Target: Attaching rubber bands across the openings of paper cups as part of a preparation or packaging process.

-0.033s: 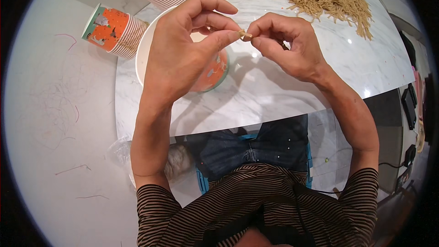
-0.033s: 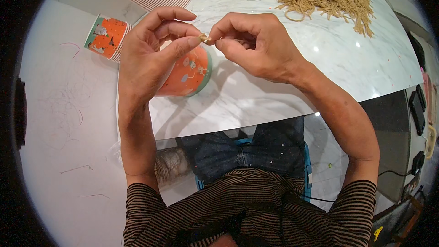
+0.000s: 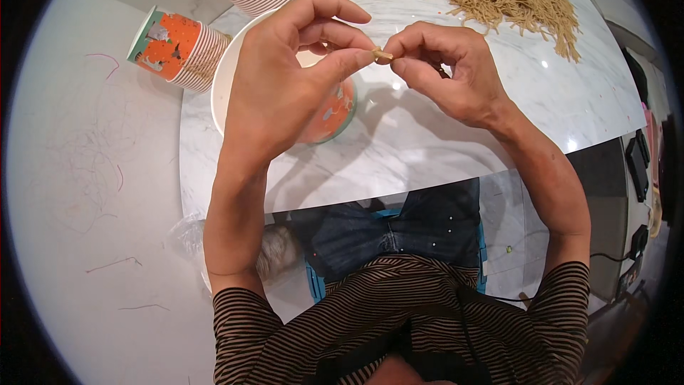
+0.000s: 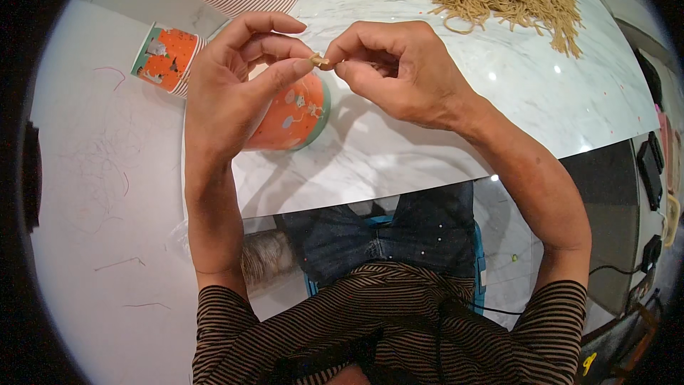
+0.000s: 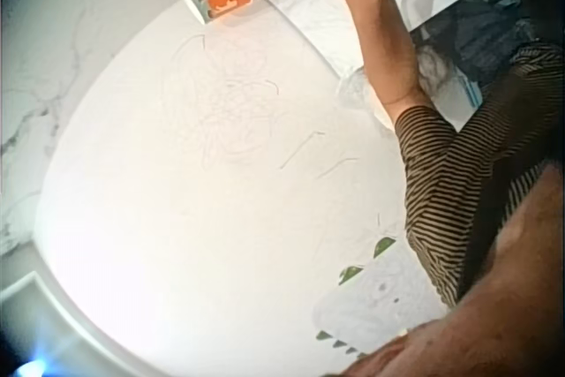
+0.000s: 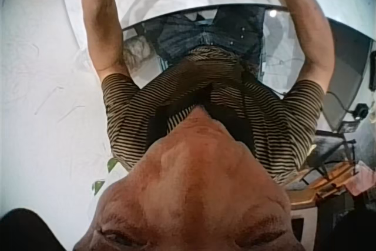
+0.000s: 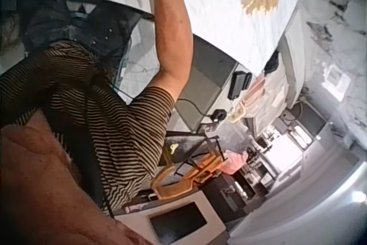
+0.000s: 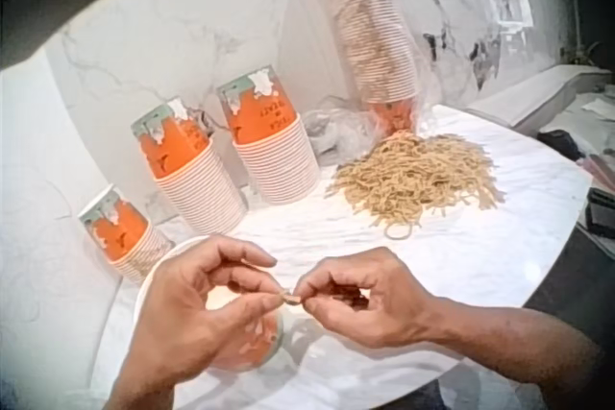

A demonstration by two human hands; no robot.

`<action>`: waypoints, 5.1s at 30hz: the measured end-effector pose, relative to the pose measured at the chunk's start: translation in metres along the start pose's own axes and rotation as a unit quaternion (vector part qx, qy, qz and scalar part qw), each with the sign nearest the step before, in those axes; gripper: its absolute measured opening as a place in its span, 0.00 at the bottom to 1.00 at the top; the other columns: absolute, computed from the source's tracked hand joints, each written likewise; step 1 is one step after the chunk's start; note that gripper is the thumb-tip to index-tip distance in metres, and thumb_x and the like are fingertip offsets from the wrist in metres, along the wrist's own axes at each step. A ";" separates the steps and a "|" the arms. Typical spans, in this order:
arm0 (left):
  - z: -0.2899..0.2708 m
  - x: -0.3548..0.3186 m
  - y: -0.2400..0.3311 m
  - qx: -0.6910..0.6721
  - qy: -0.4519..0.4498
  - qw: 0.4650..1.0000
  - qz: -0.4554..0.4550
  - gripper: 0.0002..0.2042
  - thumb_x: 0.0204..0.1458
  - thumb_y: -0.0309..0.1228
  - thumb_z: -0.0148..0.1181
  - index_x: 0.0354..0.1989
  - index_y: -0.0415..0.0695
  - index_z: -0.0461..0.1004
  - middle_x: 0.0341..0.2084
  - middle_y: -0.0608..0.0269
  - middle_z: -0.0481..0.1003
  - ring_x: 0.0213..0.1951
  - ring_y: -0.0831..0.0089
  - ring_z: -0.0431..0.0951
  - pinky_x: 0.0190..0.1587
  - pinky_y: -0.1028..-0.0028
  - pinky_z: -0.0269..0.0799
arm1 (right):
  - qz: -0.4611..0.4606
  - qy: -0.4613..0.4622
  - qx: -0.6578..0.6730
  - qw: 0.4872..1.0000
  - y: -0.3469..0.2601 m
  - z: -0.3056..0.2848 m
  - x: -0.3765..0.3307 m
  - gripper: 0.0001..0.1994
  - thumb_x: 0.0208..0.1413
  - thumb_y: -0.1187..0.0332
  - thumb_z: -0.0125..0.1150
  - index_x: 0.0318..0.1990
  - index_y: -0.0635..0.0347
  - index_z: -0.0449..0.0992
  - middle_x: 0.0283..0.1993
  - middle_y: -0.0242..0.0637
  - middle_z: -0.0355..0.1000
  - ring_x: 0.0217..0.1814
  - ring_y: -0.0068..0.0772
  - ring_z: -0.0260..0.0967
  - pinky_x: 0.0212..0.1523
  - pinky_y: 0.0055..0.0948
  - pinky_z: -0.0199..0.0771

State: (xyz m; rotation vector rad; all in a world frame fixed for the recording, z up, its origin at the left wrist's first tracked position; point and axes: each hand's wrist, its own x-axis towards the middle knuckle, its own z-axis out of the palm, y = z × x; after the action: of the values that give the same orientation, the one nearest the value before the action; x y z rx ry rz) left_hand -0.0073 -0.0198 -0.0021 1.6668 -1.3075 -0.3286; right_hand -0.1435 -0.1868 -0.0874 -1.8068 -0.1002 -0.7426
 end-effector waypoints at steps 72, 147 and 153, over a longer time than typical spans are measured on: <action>0.000 -0.002 -0.002 0.011 0.069 0.997 0.022 0.07 0.63 0.19 0.59 0.48 0.35 0.77 0.35 0.60 0.81 0.33 0.77 0.82 0.40 0.77 0.76 | 0.153 0.035 0.110 0.982 -0.005 -0.030 0.013 0.16 0.68 0.55 0.62 0.45 0.60 0.82 0.23 0.18 0.62 0.24 0.08 0.52 0.25 0.18 0.50; -0.082 -0.117 -0.039 0.138 0.027 0.982 0.129 0.18 0.52 0.13 0.62 0.50 0.41 0.84 0.43 0.56 0.86 0.44 0.62 0.86 0.51 0.69 0.82 | 0.153 -0.045 0.020 0.987 -0.065 0.087 -0.131 0.01 0.59 0.81 0.63 0.35 0.68 0.79 0.64 0.44 0.71 0.36 0.18 0.72 0.34 0.19 0.72; -0.091 -0.120 -0.046 0.175 0.042 0.970 0.161 0.17 0.53 0.12 0.59 0.47 0.42 0.85 0.39 0.60 0.85 0.43 0.63 0.84 0.49 0.69 0.81 | 0.181 -0.039 0.061 0.981 -0.063 0.078 -0.179 0.03 0.60 0.82 0.61 0.33 0.70 0.79 0.47 0.47 0.79 0.28 0.20 0.73 0.29 0.21 0.75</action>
State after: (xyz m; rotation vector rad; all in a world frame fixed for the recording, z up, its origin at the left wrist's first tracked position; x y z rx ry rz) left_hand 0.0367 0.1281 -0.0326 1.6918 -1.6099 0.1749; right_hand -0.2791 -0.0428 -0.1440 -1.6757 0.1273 -0.3983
